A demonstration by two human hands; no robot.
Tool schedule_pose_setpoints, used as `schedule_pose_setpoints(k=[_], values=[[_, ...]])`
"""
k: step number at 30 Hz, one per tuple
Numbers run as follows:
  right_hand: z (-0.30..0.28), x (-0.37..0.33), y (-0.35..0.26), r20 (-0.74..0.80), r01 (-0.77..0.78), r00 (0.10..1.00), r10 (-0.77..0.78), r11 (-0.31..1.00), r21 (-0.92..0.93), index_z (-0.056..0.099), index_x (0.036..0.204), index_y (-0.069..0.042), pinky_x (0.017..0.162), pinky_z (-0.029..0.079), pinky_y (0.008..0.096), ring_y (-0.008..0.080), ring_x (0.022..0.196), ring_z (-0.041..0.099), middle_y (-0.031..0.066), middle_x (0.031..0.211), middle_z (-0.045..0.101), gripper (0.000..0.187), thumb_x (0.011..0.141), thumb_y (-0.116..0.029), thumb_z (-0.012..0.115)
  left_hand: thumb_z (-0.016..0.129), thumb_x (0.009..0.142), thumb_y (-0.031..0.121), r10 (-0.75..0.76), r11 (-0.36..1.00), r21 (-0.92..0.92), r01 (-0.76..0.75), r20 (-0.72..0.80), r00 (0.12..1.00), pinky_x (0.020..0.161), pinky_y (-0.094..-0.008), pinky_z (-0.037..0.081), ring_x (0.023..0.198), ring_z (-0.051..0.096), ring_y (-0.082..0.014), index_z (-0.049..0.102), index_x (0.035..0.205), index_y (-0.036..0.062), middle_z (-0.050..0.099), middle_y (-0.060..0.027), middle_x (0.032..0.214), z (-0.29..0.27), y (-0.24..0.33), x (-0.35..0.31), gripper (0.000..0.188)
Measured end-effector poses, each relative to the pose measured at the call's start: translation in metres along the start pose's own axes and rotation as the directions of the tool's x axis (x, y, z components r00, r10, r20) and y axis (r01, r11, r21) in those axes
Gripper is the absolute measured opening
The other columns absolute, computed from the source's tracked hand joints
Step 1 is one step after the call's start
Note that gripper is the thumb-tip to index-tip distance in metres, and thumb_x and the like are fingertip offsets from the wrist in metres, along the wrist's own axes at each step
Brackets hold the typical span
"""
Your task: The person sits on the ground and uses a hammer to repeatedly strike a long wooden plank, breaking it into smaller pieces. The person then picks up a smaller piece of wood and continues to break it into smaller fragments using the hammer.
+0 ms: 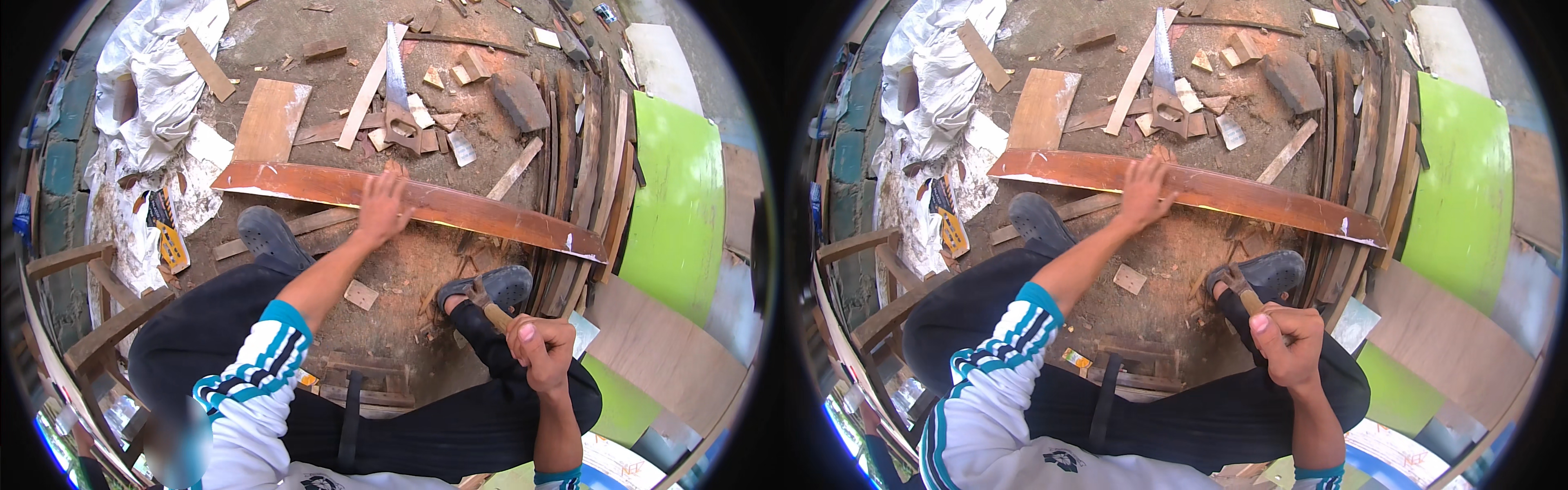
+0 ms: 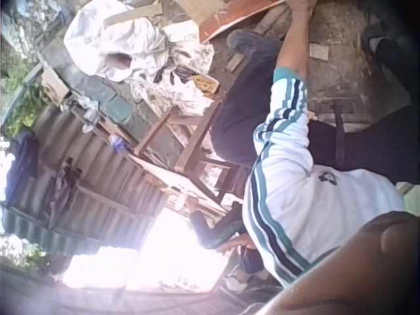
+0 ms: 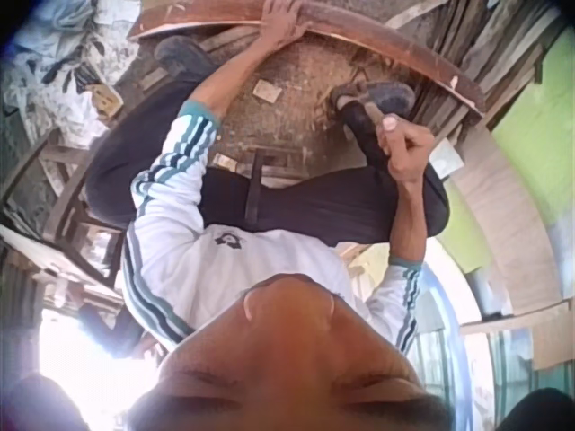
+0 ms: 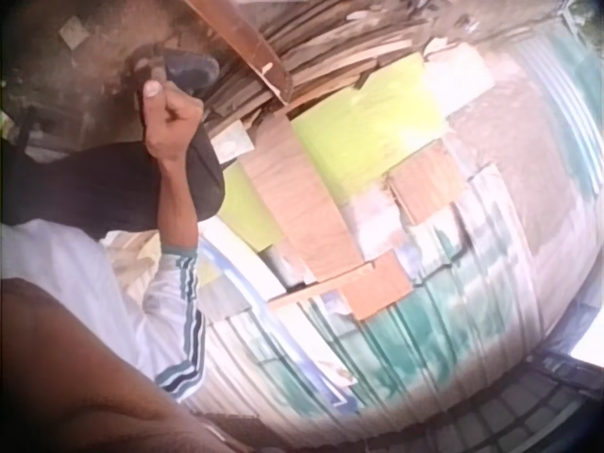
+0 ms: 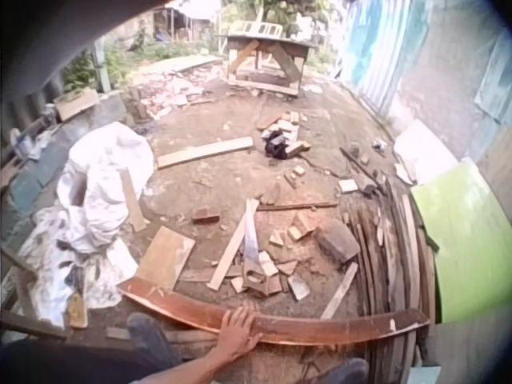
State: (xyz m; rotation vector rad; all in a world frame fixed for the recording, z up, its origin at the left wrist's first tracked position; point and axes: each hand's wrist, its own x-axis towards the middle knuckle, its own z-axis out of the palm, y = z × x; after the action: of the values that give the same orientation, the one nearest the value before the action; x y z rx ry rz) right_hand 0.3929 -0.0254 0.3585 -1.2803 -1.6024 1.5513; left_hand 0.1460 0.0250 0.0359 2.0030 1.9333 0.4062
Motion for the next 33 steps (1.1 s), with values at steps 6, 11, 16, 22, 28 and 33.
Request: schedule_pose_setpoints(k=[6, 11, 16, 22, 28, 33], values=[[0.007, 0.006, 0.003, 0.033, -0.07, 0.997, 0.071, 0.997, -0.036, 0.049, 0.054, 0.002, 0.049, 0.035, 0.0283, 0.012, 0.046, 0.046, 0.0038, 0.049, 0.05, 0.047, 0.098, -0.013, 0.059, 0.064, 0.09, 0.052, -0.063, 0.997, 0.045, 0.061, 0.04, 0.997, 0.12, -0.0524, 0.021, 0.144, 0.035, -0.0329, 0.05, 0.143, 0.0119, 0.047, -0.0151, 0.147, -0.014, -0.098, -0.009, 0.068], [0.01, 0.006, 0.008, 0.017, -0.105, 0.994, 0.105, 0.994, -0.005, 0.05, 0.055, 0.002, 0.047, 0.033, 0.0275, 0.0111, 0.047, 0.046, 0.003, 0.049, 0.049, 0.048, 0.099, -0.016, 0.058, 0.066, 0.083, 0.066, -0.228, 0.974, 0.05, 0.223, 0.197, 0.954, 0.119, -0.0644, 0.01, 0.147, 0.026, -0.037, 0.05, 0.143, 0.01, 0.042, -0.0179, 0.15, -0.014, -0.063, 0.008, 0.084], [0.015, 0.01, 0.007, 0.039, -0.122, 0.992, 0.123, 0.992, -0.017, 0.051, 0.055, 0.002, 0.046, 0.033, 0.0269, 0.0105, 0.047, 0.046, 0.0028, 0.049, 0.049, 0.05, 0.101, -0.017, 0.056, 0.067, 0.079, 0.071, -0.283, 0.957, 0.001, 0.29, 0.228, 0.932, 0.117, -0.069, 0.004, 0.15, 0.017, -0.038, 0.047, 0.145, 0.0098, 0.036, -0.0181, 0.154, -0.007, -0.066, 0.008, 0.091], [0.015, 0.008, 0.014, -0.037, -0.148, 0.988, 0.152, 0.985, 0.092, 0.048, 0.052, -0.001, 0.048, 0.034, 0.0283, 0.0123, 0.046, 0.044, 0.0035, 0.048, 0.046, 0.055, 0.103, -0.02, 0.054, 0.065, 0.083, 0.067, -0.2, 0.973, -0.051, 0.224, 0.299, 0.933, 0.117, -0.0699, 0.001, 0.153, 0.011, -0.0389, 0.044, 0.147, 0.011, 0.027, -0.0141, 0.162, -0.007, -0.07, -0.026, 0.087], [0.02, 0.015, 0.032, -0.207, -0.213, 0.943, 0.262, 0.95, 0.23, 0.036, 0.051, -0.014, 0.061, 0.044, 0.0346, 0.017, 0.044, 0.042, 0.0039, 0.044, 0.039, 0.058, 0.104, -0.028, 0.05, 0.062, 0.083, 0.07, -0.094, 0.99, -0.066, 0.128, 0.381, 0.92, 0.117, -0.068, 0.0, 0.154, 0.005, -0.0393, 0.029, 0.157, 0.0146, 0.015, -0.0135, 0.167, -0.01, -0.081, -0.062, 0.098], [0.046, 0.045, 0.036, -0.37, -0.315, 0.803, 0.467, 0.86, 0.403, 0.039, 0.054, -0.013, 0.054, 0.039, 0.0331, 0.0153, 0.046, 0.04, 0.0021, 0.049, 0.039, 0.055, 0.1, -0.032, 0.06, 0.056, 0.078, 0.083, -0.388, 0.92, 0.17, 0.353, 0.528, 0.756, 0.118, -0.0661, -0.002, 0.154, -0.009, -0.0404, 0.008, 0.163, 0.0263, -0.006, -0.0164, 0.168, -0.044, -0.057, -0.059, 0.113]])
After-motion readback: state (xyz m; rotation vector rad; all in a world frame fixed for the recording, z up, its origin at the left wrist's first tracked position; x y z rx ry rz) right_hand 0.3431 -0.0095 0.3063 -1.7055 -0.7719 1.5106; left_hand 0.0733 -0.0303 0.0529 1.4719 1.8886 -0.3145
